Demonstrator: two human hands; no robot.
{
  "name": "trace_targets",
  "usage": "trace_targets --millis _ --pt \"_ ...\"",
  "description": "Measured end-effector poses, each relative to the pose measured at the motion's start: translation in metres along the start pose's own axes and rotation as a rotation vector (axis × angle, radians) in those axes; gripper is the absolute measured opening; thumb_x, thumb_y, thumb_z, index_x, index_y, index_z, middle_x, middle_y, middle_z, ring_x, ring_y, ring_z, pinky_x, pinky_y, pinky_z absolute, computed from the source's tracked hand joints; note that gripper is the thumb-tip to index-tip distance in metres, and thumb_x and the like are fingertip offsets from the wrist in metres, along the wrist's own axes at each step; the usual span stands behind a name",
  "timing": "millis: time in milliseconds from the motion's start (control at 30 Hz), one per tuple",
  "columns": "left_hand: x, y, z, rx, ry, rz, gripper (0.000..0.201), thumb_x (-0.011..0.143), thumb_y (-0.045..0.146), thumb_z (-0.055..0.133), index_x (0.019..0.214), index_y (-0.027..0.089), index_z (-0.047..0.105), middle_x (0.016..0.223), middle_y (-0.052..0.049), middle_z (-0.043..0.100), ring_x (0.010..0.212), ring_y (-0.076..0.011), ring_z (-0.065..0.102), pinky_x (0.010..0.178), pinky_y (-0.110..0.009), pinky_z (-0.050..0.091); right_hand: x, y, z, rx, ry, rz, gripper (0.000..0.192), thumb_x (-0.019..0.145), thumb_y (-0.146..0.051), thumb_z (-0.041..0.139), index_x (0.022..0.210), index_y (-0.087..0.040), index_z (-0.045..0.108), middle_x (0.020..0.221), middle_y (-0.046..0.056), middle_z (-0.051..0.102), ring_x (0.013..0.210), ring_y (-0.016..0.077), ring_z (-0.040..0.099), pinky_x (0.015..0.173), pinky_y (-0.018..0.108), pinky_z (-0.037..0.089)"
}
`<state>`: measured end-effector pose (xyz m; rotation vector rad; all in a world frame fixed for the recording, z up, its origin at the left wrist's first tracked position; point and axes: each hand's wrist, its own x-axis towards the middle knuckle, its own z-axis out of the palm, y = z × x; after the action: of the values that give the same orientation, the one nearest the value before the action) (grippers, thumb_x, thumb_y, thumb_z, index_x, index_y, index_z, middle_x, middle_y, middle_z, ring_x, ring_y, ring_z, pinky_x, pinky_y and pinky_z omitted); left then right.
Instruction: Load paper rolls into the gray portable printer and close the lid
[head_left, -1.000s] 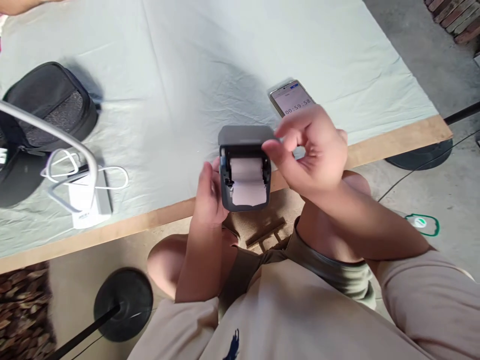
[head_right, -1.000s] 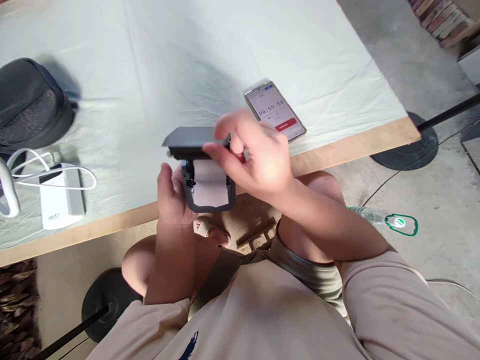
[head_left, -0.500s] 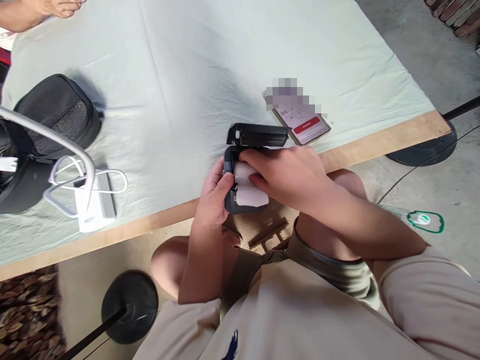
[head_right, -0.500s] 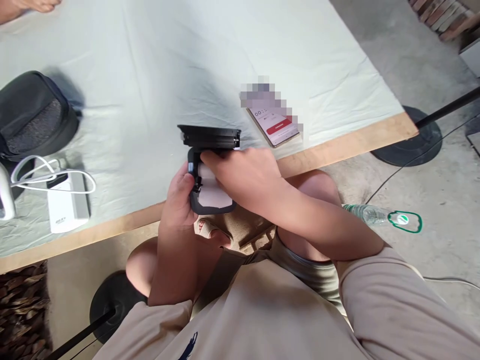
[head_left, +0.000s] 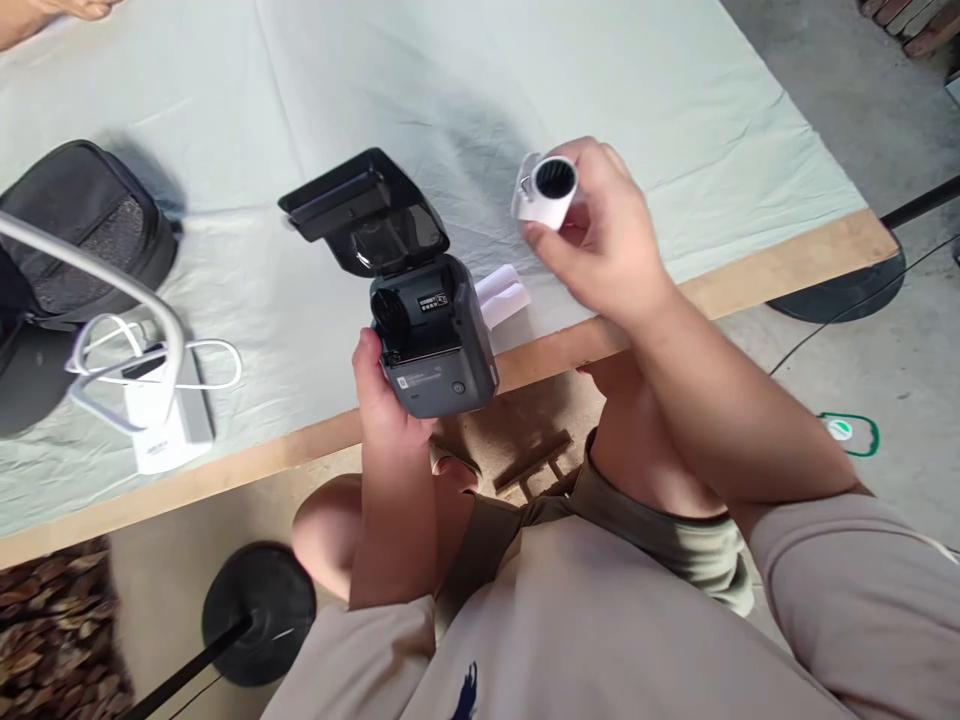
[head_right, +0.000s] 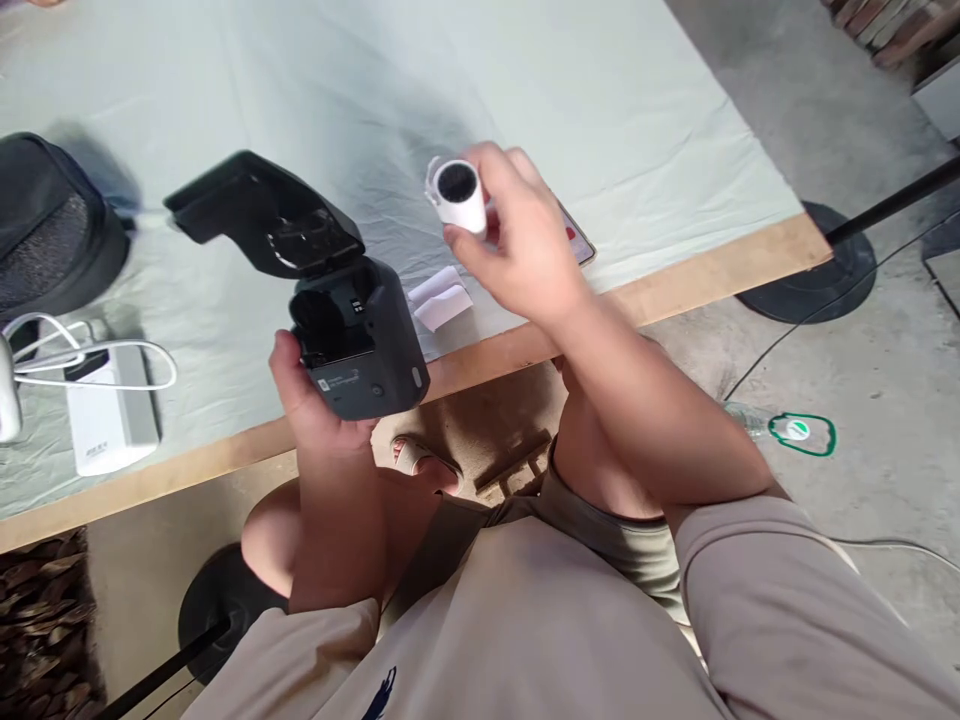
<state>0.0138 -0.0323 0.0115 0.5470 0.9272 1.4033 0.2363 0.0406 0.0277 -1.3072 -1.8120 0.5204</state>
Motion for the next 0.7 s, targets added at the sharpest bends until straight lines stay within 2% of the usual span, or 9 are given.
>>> trace_targets --millis 67,200,300,400,533,600,700 --pt "0.000 0.000 0.000 0.002 0.007 0.025 0.039 0.094 0.060 0.069 0.106 0.025 0.080 0.104 -0.001 0.082 0.110 -0.0227 0.075 0.098 -0.032 0.061 0.004 0.003 0.009 -0.188 -0.026 0.010 0.040 0.089 -0.027 0.060 0.129 -0.027 0.055 0.130 0.010 0.067 0.118 0.0281 0.065 0.096 0.044 0.058" --pt "0.002 -0.001 -0.002 0.042 0.013 0.032 0.044 0.091 0.068 0.069 0.105 0.028 0.079 0.107 -0.002 0.082 0.116 -0.0261 0.074 0.097 -0.035 0.063 0.010 0.005 0.021 -0.310 -0.126 0.045 0.046 0.086 -0.017 0.059 0.129 -0.031 0.062 0.111 0.008 0.077 0.122 0.0373 0.064 0.104 0.060 0.048" --pt "0.002 -0.002 -0.003 0.057 0.023 0.024 0.045 0.090 0.069 0.069 0.104 0.028 0.079 0.106 -0.003 0.081 0.118 -0.0274 0.073 0.096 -0.035 0.064 0.005 -0.004 0.016 -0.336 -0.081 0.034 0.048 0.088 -0.016 0.055 0.131 -0.034 0.067 0.127 0.008 0.074 0.135 0.0402 0.055 0.099 0.059 0.048" --pt "0.000 -0.001 -0.001 0.033 0.008 0.008 0.042 0.091 0.065 0.069 0.106 0.026 0.078 0.105 -0.003 0.081 0.119 -0.0261 0.073 0.100 -0.034 0.062 -0.006 -0.021 0.008 -0.383 -0.078 -0.041 0.043 0.097 -0.018 0.048 0.132 -0.035 0.068 0.135 0.006 0.070 0.125 0.0376 0.059 0.096 0.058 0.046" --pt "-0.002 0.001 0.006 0.033 -0.036 0.000 0.044 0.098 0.061 0.058 0.109 0.024 0.080 0.107 -0.004 0.082 0.117 -0.0252 0.074 0.096 -0.032 0.063 -0.017 -0.033 0.018 -0.448 -0.304 -0.193 0.029 0.104 -0.019 0.044 0.106 -0.026 0.071 0.116 0.007 0.077 0.130 0.0346 0.057 0.103 0.059 0.041" --pt "-0.004 0.002 0.008 0.011 -0.048 0.001 0.043 0.101 0.058 0.055 0.107 0.024 0.081 0.105 -0.002 0.082 0.110 -0.0236 0.075 0.091 -0.031 0.064 -0.018 -0.035 0.026 -0.530 -0.390 -0.224 0.029 0.103 -0.013 0.040 0.095 -0.023 0.067 0.100 0.011 0.077 0.126 0.0324 0.057 0.103 0.057 0.042" --pt "-0.007 0.003 0.009 -0.052 -0.060 0.008 0.037 0.103 0.050 0.057 0.104 0.023 0.082 0.104 0.002 0.083 0.100 -0.0177 0.076 0.090 -0.026 0.063 -0.014 -0.038 0.028 -0.591 -0.438 -0.241 0.035 0.102 -0.010 0.032 0.090 -0.020 0.063 0.091 0.016 0.075 0.119 0.0316 0.058 0.099 0.056 0.045"
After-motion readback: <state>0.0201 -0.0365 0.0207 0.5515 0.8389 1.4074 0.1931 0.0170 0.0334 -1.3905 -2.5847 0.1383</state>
